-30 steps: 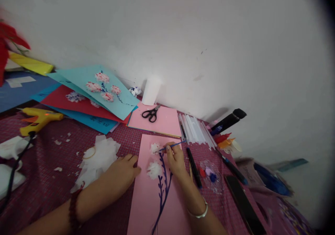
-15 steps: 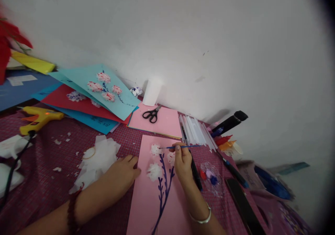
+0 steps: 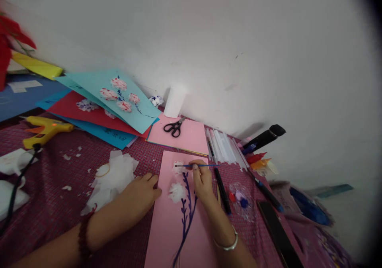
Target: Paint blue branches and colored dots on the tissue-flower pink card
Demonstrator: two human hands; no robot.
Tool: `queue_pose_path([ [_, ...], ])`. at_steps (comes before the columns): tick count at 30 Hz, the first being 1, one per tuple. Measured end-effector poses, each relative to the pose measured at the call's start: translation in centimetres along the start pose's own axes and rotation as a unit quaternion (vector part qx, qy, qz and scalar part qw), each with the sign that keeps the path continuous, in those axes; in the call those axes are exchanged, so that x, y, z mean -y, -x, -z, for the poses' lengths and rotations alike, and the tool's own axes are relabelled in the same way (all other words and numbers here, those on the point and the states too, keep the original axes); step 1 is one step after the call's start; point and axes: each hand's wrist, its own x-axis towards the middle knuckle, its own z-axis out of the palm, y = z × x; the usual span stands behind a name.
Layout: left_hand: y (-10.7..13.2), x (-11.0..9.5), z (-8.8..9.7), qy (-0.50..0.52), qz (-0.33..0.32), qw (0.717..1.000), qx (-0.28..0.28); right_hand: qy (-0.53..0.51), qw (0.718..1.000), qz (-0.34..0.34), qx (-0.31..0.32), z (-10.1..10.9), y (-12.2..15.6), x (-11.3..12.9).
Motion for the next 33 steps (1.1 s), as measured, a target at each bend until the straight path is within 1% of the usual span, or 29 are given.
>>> queue_pose_path([
  [2, 0.0, 0.0, 0.1, -0.001, -0.003, 1.0, 0.007, 0.034, 0.999, 0.009, 0.012, -0.1, 0.1, -0.3],
  [4, 0.1, 0.0, 0.1, -0.004, -0.003, 1.0, 0.01, 0.057, 0.998, 0.014, 0.002, -0.1, 0.1, -0.4],
  [7, 0.3, 0.0, 0.1, -0.004, -0.002, 1.0, 0.006, 0.062, 0.998, 0.016, -0.015, 0.1, 0.1, -0.4],
  [11, 0.1, 0.1, 0.0, -0.002, -0.002, 1.0, 0.001, 0.092, 0.995, 0.044, 0.001, 0.2, -0.1, -0.3],
  [15, 0.0, 0.1, -0.2, -0.004, -0.006, 1.0, -0.005, 0.111, 0.992, 0.052, -0.032, 0.3, -0.2, -0.2],
  [19, 0.2, 0.1, 0.1, -0.005, -0.011, 1.0, -0.004, 0.126, 0.991, 0.055, -0.003, 0.6, -0.2, 0.3],
  [21, 0.2, 0.0, 0.3, -0.005, -0.012, 1.0, 0.003, 0.135, 0.989, 0.053, -0.008, 0.7, -0.3, 0.6],
  [24, 0.2, 0.0, 0.5, -0.006, -0.013, 1.0, 0.005, 0.128, 0.99, 0.046, -0.029, 0.7, -0.3, 0.9],
  [29, 0.1, -0.1, 0.6, -0.007, -0.012, 1.0, 0.014, 0.126, 0.991, 0.054, 0.005, 0.4, -0.5, 0.7],
  [33, 0.2, -0.2, 0.8, -0.005, -0.007, 1.0, 0.029, 0.097, 0.994, 0.024, -0.034, 0.6, -0.5, 0.5],
])
